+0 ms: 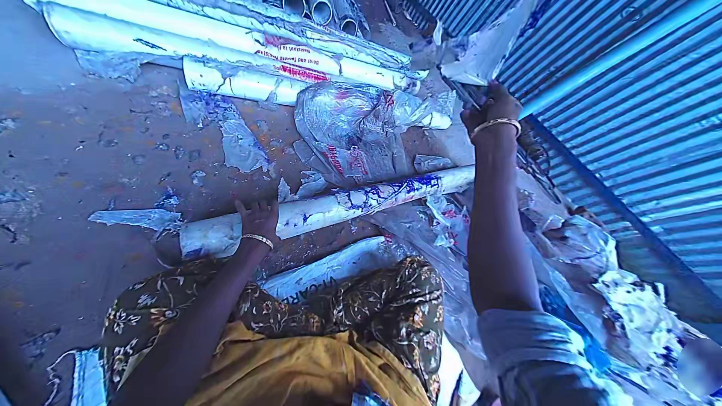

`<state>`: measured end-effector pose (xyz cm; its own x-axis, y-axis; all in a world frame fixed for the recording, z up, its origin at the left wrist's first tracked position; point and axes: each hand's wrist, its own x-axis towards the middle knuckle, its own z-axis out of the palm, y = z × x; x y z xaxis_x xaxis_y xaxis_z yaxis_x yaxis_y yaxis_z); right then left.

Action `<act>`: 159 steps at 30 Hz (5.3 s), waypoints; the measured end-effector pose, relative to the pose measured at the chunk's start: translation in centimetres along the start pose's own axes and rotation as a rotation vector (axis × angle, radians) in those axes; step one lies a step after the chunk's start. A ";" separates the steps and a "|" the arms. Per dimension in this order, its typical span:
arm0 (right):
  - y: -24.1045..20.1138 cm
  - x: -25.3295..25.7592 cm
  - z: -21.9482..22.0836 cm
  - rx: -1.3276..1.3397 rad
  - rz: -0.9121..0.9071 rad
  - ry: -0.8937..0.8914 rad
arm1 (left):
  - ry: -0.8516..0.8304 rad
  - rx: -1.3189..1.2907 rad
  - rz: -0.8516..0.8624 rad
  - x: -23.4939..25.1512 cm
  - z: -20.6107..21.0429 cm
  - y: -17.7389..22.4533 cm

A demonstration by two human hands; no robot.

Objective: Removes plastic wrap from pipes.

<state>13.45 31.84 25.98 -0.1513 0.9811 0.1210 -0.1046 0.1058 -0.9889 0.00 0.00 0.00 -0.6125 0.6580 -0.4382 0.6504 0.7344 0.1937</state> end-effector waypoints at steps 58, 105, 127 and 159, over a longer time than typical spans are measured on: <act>22.7 -18.2 10.7 -0.744 -0.388 -1.634 | 0.476 0.262 0.294 1.6 0.0 -8.1; 27.0 -26.4 3.3 -0.287 0.652 -0.948 | 0.582 -0.173 -0.415 4.5 2.2 -2.1; 18.2 -1.6 -27.6 -1.435 0.378 -0.622 | 0.628 -0.181 -0.411 4.7 2.5 -2.6; 27.3 3.9 -33.8 -1.843 0.415 -0.604 | 0.411 -0.280 -0.500 10.9 -2.1 -3.8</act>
<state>43.27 44.06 -3.47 -0.1905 0.8546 -0.4831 0.9218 0.3250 0.2114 -10.05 4.74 -3.66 -0.9638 0.1991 -0.1773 0.1401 0.9440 0.2987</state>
